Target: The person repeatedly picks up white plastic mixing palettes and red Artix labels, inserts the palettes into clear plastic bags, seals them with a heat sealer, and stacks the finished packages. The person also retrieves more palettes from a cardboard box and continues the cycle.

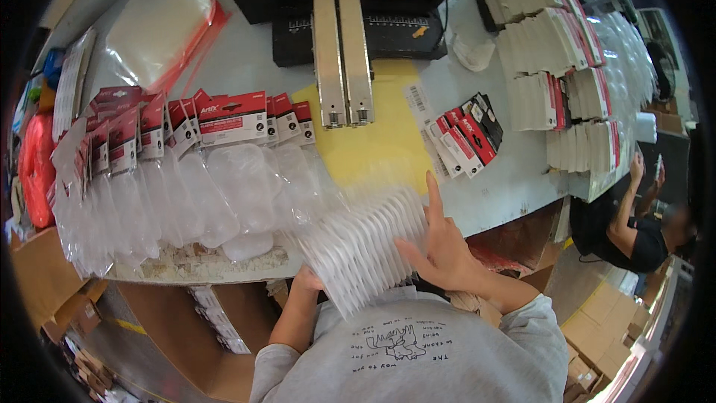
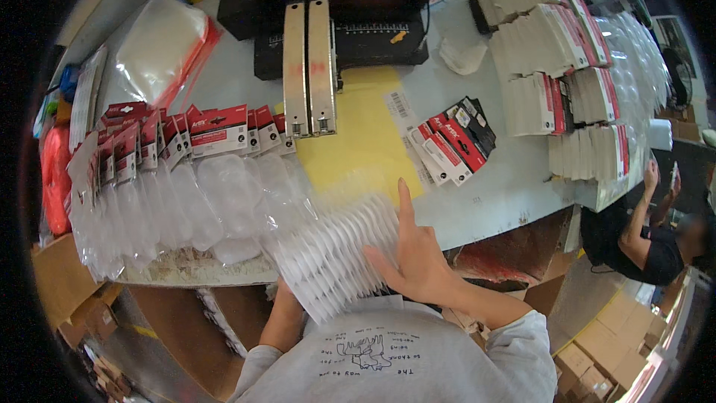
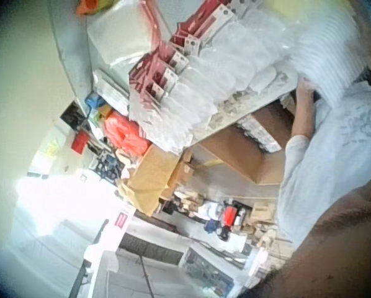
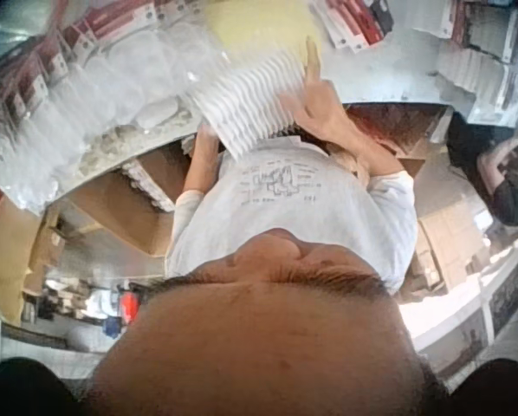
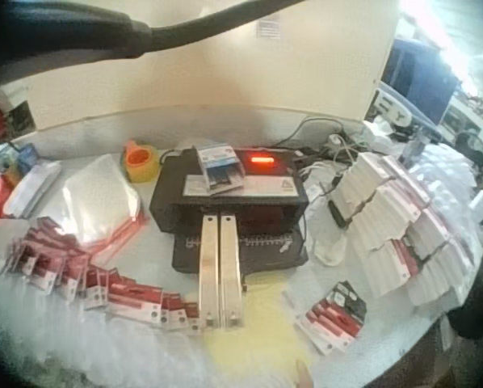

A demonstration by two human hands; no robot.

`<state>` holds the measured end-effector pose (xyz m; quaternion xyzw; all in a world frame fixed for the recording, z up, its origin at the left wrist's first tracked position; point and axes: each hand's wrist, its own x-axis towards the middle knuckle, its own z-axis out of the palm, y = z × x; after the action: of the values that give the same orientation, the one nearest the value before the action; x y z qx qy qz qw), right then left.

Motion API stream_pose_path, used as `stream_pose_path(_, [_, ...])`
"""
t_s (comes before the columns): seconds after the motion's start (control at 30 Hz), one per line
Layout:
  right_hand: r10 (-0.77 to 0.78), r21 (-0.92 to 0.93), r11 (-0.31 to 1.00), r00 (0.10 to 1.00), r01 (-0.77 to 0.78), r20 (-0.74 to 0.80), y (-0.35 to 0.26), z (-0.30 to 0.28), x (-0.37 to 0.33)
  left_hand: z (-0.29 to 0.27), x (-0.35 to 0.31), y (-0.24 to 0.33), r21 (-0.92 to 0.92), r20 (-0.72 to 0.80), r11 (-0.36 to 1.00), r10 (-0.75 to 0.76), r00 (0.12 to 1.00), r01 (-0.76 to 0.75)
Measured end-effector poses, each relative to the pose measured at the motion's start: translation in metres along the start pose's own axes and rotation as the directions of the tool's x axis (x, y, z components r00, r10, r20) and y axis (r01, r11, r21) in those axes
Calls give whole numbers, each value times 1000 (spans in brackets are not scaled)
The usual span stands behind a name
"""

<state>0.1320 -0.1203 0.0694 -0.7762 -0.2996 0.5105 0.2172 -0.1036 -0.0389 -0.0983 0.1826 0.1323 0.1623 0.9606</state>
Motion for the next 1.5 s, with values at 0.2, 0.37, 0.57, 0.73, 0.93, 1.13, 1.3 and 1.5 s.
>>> stream_pose_path(0.2, [-344,-129,938,918,323,-196,11,14,13,-3,13,4,-23,-75,989,-149,986,147])
stream_pose_path(0.37, [-274,-46,961,931,271,-239,21,16,14,1,13,-1,169,40,985,-29,999,22])
stream_pose_path(0.57, [-301,91,936,905,341,-302,39,25,9,11,11,-11,161,187,975,121,975,-152])
stream_pose_path(0.73, [-327,36,931,874,363,-360,39,26,8,27,2,-6,184,84,974,115,990,-129])
stream_pose_path(0.93, [-264,72,945,873,320,-410,40,26,8,40,-18,3,451,21,889,-99,995,79])
stream_pose_path(1.13, [-283,20,931,755,365,-591,36,47,-9,61,-20,10,562,72,826,-90,993,34])
stream_pose_path(1.3, [-500,-308,859,537,410,-679,46,67,-19,93,-23,20,671,63,737,60,996,-86])
stream_pose_path(1.5, [-674,-462,734,446,498,-589,50,60,-5,92,-31,18,718,-7,681,215,977,-145])
